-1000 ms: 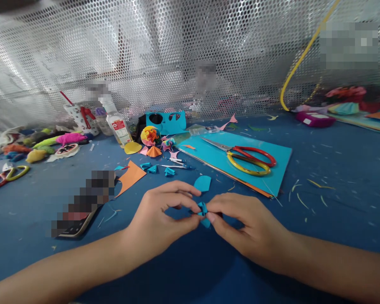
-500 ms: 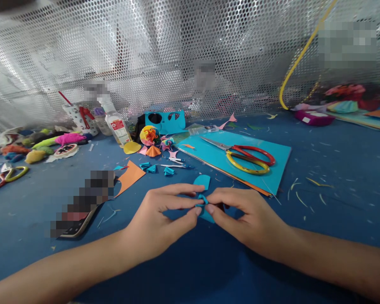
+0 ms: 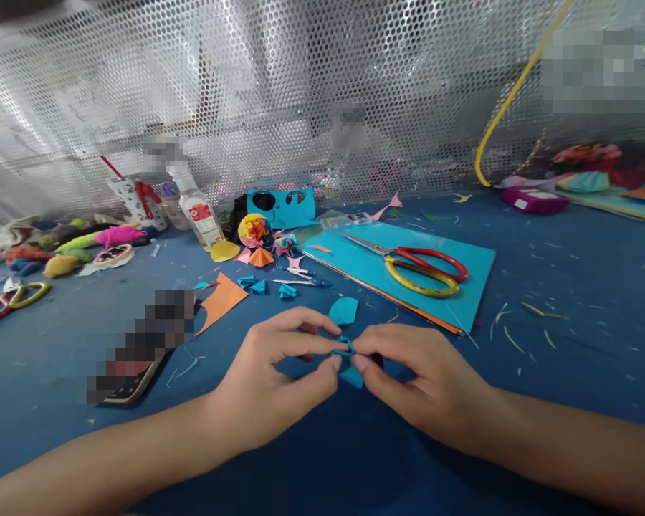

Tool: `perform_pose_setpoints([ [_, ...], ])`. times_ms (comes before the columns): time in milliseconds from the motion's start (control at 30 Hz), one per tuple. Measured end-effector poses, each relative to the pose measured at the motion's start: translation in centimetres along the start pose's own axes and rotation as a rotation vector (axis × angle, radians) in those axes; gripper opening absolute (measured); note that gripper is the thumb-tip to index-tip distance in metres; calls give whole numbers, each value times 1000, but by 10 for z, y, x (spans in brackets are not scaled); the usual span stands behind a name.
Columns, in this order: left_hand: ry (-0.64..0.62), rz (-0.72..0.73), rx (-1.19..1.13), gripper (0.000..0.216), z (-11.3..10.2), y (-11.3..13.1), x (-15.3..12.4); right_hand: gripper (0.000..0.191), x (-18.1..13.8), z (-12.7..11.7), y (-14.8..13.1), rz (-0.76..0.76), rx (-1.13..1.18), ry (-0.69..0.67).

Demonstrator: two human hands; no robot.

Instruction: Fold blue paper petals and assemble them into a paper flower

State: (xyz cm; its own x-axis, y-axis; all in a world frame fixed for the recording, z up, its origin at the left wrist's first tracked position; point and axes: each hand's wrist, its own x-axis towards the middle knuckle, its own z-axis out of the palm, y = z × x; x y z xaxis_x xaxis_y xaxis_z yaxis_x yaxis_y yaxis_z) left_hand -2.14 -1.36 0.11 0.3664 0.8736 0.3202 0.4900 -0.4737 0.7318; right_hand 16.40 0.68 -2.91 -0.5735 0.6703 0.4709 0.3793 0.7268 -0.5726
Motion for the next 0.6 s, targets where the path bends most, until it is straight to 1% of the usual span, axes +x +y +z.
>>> perform_pose_setpoints([
  [100,21,74,18,23,1,-2,0,11,1,1,2,82,51,-22],
  [200,19,107,-35,22,2,-5,0,12,2,1,3,113,101,-4],
  [333,56,29,-78,12,3,-7,1,11,2,1,5,58,133,66],
  [467,49,2,-124,8,3,-7,1,10,1,1,7,-23,140,99],
  [600,21,-19,-136,10,3,-6,0,15,0,0,5,-13,103,105],
])
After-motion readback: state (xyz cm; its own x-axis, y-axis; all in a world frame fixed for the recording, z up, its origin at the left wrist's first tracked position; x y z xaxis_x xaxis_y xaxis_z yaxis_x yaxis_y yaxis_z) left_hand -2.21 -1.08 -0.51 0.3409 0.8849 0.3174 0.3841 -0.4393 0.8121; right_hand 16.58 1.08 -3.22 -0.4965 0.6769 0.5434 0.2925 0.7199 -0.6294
